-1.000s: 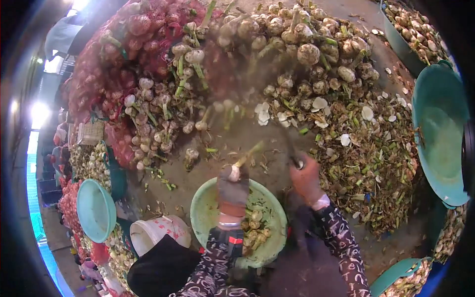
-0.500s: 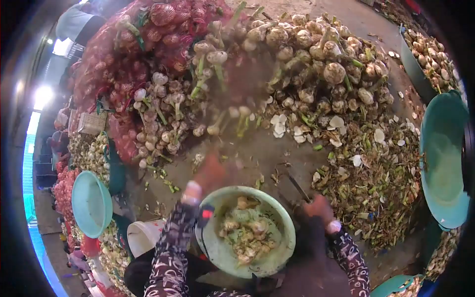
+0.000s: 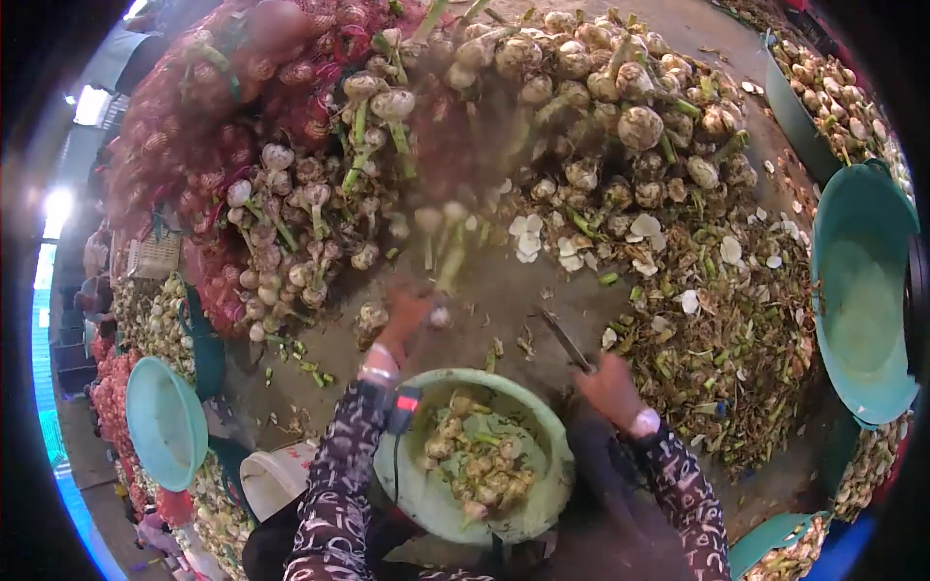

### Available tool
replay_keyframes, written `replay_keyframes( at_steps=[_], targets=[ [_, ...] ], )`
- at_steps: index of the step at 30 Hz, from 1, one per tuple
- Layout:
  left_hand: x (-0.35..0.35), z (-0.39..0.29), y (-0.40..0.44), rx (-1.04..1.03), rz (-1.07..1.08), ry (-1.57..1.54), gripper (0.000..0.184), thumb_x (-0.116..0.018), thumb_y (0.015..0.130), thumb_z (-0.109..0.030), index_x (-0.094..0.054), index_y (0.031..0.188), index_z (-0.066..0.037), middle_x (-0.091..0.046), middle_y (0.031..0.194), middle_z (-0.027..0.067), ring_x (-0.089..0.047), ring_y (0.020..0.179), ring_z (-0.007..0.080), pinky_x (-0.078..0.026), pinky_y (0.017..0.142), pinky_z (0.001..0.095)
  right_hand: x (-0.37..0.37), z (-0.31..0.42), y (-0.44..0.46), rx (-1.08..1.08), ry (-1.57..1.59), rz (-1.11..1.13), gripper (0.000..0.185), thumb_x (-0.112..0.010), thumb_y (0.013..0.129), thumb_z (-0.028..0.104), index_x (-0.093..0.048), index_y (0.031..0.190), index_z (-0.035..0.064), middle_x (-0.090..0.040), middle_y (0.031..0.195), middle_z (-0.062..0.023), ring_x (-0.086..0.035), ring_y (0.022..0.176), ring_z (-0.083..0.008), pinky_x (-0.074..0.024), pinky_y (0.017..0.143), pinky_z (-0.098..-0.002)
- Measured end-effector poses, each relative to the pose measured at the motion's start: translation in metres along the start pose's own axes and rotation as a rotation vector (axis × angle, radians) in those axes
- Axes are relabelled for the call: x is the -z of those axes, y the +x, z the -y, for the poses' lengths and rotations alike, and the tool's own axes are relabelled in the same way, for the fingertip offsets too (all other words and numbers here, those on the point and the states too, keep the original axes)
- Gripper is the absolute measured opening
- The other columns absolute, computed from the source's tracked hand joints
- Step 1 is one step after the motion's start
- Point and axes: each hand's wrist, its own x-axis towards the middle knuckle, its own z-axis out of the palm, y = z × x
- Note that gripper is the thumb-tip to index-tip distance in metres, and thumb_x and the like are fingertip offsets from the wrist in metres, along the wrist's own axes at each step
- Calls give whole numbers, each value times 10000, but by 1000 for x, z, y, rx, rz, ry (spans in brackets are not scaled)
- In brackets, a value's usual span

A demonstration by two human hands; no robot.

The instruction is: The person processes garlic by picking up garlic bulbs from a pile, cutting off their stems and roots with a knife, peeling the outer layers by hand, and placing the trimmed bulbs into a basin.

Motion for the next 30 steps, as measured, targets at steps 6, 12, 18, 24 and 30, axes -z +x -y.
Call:
replay_keyframes(
  at_steps=[6,12,18,24,30],
  targets=[
    [-44,-73,-90,-50,141,162,345,-643,754,-152,-559,1051,2,-622,921,57,-569,803,131,-462,711,277,45,115,7,414,134,-154,319,-608,744,290,-608,945,42,-621,802,-188,-608,748,-357,-489,665,-379],
    [-46,-108,-123,7,278,-8,494,-622,788,-188,-431,1209,-13,-586,1027,84,-579,894,175,-475,768,300,17,31,13,-94,-52,68,325,-601,729,259,-605,986,61,-614,903,-198,-598,830,-341,-473,738,-384],
    [-68,-93,-151,66,402,-542,471,-547,840,-94,-352,1260,-13,-524,1129,132,-550,976,186,-463,823,311,14,28,-19,73,245,147,342,-606,719,290,-618,950,37,-614,896,-207,-594,854,-347,-462,773,-382],
    [-81,-61,-135,-78,208,-476,516,-632,772,-84,-392,1222,-3,-538,1110,117,-552,969,205,-472,792,314,35,60,-31,-23,76,94,293,-634,719,247,-604,863,-6,-605,810,-222,-594,777,-361,-482,688,-374],
    [-81,-40,-142,-223,232,-374,436,-636,769,-113,-466,1161,-21,-576,1061,83,-548,971,169,-461,801,306,48,90,-39,462,-193,28,271,-634,703,299,-571,800,54,-559,588,-153,-584,597,-332,-464,528,-406]
  ],
)
